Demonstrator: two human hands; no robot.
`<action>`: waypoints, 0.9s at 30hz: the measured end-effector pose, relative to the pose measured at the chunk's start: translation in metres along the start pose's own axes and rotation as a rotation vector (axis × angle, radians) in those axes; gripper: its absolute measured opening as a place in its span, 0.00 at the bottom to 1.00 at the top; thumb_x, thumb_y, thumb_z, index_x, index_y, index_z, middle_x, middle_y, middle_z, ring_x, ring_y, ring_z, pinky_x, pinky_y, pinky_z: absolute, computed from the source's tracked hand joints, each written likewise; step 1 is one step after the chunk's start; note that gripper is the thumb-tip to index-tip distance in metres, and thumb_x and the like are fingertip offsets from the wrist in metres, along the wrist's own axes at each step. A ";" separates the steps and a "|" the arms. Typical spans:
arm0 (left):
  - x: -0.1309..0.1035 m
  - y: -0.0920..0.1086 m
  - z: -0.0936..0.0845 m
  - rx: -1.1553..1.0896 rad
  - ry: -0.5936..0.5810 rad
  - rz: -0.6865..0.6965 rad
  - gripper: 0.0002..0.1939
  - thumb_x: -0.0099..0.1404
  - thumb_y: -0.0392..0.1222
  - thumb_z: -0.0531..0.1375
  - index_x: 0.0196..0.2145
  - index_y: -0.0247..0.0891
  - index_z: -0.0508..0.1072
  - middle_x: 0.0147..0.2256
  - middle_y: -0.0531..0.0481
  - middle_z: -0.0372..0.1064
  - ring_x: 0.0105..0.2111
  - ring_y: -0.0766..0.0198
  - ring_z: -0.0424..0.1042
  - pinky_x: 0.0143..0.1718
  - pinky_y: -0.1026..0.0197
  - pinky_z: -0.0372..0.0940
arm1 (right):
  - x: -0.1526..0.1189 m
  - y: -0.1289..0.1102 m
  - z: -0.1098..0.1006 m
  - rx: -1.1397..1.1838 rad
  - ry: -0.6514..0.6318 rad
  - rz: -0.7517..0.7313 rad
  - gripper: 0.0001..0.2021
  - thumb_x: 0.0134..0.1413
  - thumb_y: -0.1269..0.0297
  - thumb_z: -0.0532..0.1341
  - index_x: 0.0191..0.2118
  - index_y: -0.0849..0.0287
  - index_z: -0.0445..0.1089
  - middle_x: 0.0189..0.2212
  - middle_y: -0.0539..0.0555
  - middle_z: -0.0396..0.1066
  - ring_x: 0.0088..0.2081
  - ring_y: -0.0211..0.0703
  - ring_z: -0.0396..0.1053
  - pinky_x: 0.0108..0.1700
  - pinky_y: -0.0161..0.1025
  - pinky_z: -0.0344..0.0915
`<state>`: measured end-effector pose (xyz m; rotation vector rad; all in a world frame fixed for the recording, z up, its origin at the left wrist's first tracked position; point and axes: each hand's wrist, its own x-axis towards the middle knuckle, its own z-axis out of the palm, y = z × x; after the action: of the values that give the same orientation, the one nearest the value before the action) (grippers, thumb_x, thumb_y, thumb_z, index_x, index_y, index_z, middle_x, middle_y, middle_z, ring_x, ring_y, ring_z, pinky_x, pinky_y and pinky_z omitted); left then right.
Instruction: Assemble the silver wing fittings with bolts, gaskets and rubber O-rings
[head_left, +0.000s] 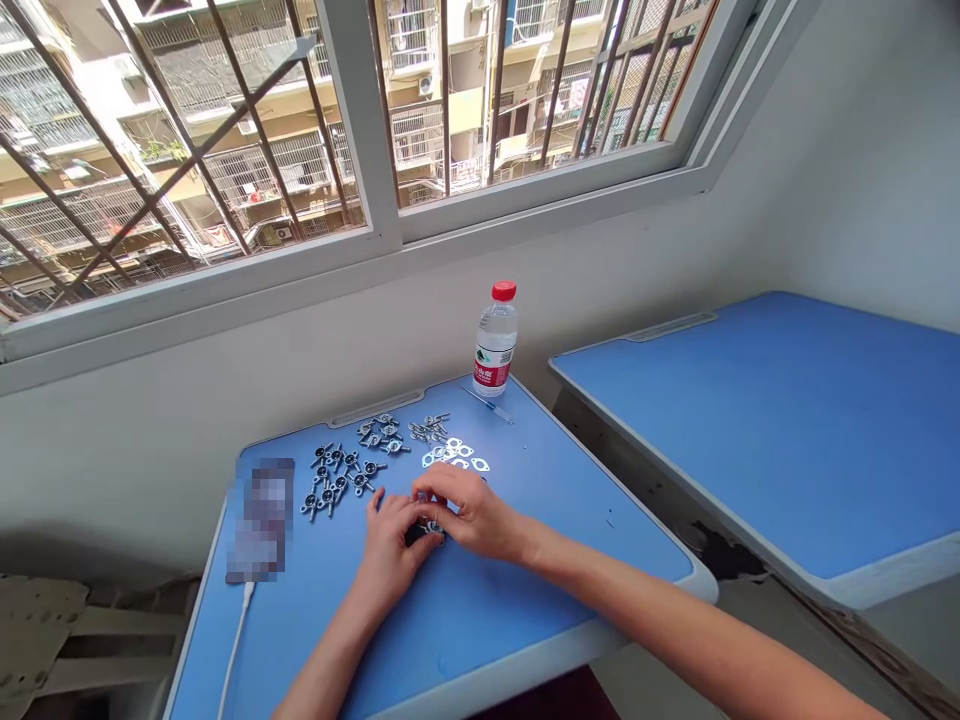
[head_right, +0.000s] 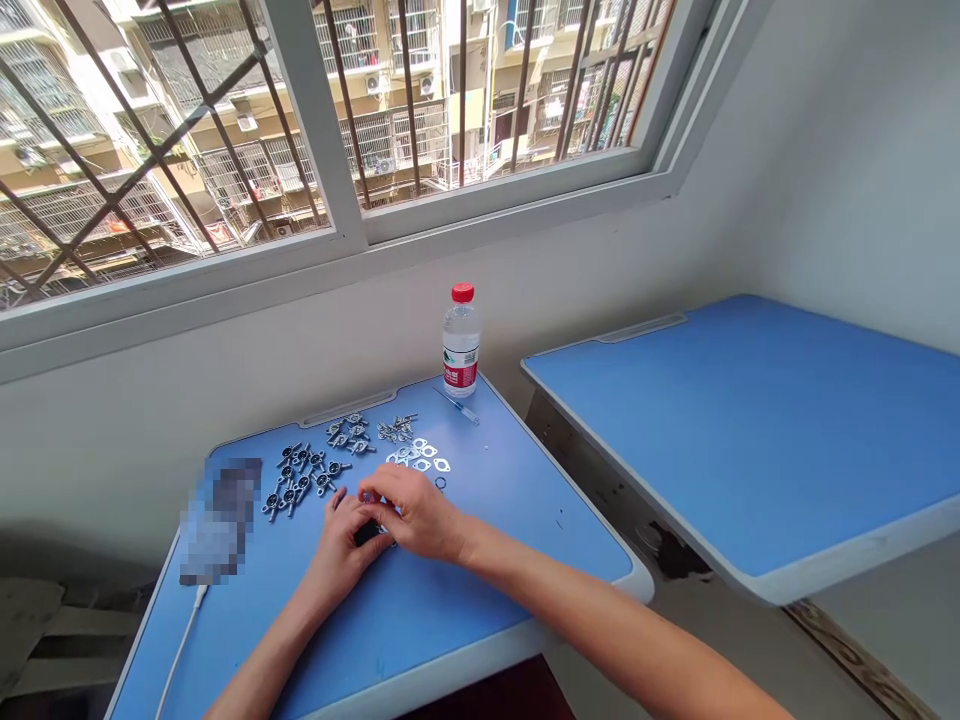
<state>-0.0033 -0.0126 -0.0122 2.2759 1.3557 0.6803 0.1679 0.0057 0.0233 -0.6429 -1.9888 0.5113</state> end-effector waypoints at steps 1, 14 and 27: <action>0.000 0.000 0.000 -0.002 0.000 -0.002 0.05 0.63 0.39 0.63 0.38 0.44 0.76 0.40 0.50 0.75 0.46 0.53 0.71 0.62 0.34 0.47 | -0.001 0.000 0.001 0.004 0.001 0.007 0.08 0.65 0.67 0.54 0.34 0.58 0.67 0.26 0.52 0.68 0.29 0.41 0.63 0.33 0.37 0.64; 0.000 -0.001 -0.001 0.001 -0.028 0.000 0.04 0.62 0.38 0.64 0.35 0.42 0.71 0.38 0.52 0.73 0.45 0.57 0.70 0.61 0.37 0.47 | -0.003 0.005 -0.010 -0.012 -0.054 -0.065 0.09 0.67 0.67 0.52 0.46 0.60 0.69 0.34 0.56 0.75 0.34 0.43 0.68 0.38 0.39 0.66; 0.000 0.001 -0.001 0.017 -0.030 -0.013 0.04 0.62 0.39 0.64 0.34 0.42 0.71 0.34 0.53 0.73 0.40 0.59 0.71 0.61 0.39 0.48 | -0.002 0.007 -0.003 0.025 0.022 -0.026 0.09 0.66 0.65 0.54 0.35 0.58 0.70 0.28 0.54 0.72 0.31 0.43 0.67 0.36 0.40 0.67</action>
<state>-0.0032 -0.0125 -0.0108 2.2792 1.3665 0.6303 0.1725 0.0103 0.0190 -0.6035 -1.9651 0.5105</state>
